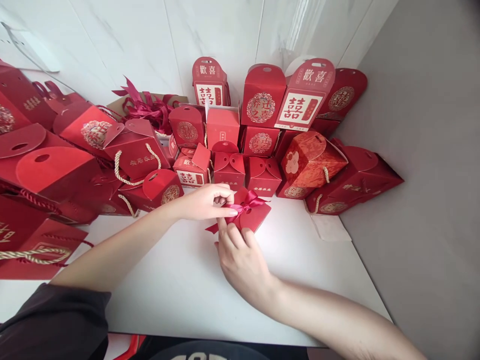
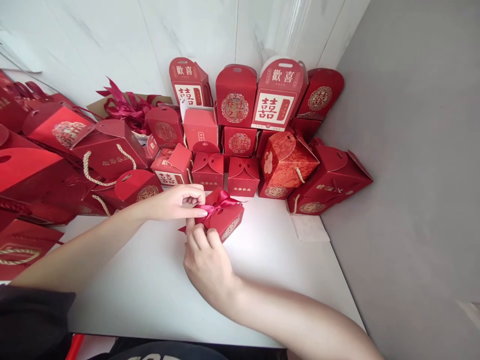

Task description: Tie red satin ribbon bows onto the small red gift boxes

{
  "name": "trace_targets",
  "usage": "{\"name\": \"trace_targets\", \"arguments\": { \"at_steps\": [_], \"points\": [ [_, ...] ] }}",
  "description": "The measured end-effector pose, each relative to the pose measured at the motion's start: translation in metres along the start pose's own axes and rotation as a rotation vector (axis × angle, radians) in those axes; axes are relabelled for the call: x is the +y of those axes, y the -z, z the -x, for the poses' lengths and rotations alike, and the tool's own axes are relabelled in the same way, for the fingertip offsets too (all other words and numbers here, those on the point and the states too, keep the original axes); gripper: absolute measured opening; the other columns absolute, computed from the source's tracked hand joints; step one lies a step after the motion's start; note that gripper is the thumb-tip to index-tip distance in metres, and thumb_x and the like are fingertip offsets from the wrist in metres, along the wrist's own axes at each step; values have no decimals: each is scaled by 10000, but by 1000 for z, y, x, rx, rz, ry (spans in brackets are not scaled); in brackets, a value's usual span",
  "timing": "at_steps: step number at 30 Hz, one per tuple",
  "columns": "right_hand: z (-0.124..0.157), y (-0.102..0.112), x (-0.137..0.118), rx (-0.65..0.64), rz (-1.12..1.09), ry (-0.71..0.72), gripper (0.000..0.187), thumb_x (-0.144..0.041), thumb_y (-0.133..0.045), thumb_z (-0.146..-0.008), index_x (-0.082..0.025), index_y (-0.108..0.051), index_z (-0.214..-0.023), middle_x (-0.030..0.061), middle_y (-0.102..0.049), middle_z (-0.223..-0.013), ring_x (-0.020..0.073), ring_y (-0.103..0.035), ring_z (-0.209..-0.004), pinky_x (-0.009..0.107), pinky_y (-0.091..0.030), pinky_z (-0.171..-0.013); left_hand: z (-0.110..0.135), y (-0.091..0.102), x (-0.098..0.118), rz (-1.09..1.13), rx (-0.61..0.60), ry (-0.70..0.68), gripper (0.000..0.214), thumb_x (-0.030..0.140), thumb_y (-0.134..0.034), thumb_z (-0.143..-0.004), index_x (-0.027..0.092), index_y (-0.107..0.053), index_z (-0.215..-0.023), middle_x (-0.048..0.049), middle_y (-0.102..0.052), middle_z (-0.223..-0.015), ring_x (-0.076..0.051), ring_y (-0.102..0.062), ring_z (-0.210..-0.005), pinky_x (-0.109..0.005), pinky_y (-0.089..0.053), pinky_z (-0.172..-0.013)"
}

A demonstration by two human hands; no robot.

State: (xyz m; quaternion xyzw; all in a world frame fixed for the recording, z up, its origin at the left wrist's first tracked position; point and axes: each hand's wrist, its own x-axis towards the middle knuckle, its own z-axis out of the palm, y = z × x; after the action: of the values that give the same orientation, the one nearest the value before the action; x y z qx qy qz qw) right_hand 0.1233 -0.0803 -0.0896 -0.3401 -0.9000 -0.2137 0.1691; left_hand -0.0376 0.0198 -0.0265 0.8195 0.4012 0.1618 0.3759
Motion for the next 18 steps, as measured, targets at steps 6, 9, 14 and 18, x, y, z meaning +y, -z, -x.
{"name": "trace_targets", "arguments": {
  "at_steps": [6,9,14,18],
  "points": [
    [-5,13,20,181,-289,6,259,-159,-510,-960,-16,-717,-1023,203,-688,-1153,287,-603,-990,384,-519,-848,1,1,-7,34,3,28,336,417,-557,-895,153,-520,-690,25,-457,-674,-105,-401,-630,-252,-297,-591],
    [-8,33,39,124,-604,-49,342,-201,-457,-994,-92,-713,-794,129,-704,-857,204,-623,-772,303,-520,-714,3,2,-7,-61,52,16,409,440,-499,-929,157,-436,-640,30,-421,-653,-100,-382,-615,-254,-280,-592],
    [-6,64,77,-273,-782,-60,412,-299,-440,-1010,-165,-683,-706,52,-648,-656,155,-587,-612,275,-431,-606,4,3,-8,-211,75,3,562,595,-672,-779,164,-365,-592,38,-414,-646,-93,-369,-588,-252,-252,-559],
    [3,79,89,-672,-766,9,392,-373,-575,-917,-176,-672,-592,28,-611,-534,134,-486,-480,293,-314,-498,4,6,-9,-221,-14,43,598,633,-719,-708,169,-357,-599,39,-418,-678,-89,-355,-581,-252,-233,-539]
  ]
}}
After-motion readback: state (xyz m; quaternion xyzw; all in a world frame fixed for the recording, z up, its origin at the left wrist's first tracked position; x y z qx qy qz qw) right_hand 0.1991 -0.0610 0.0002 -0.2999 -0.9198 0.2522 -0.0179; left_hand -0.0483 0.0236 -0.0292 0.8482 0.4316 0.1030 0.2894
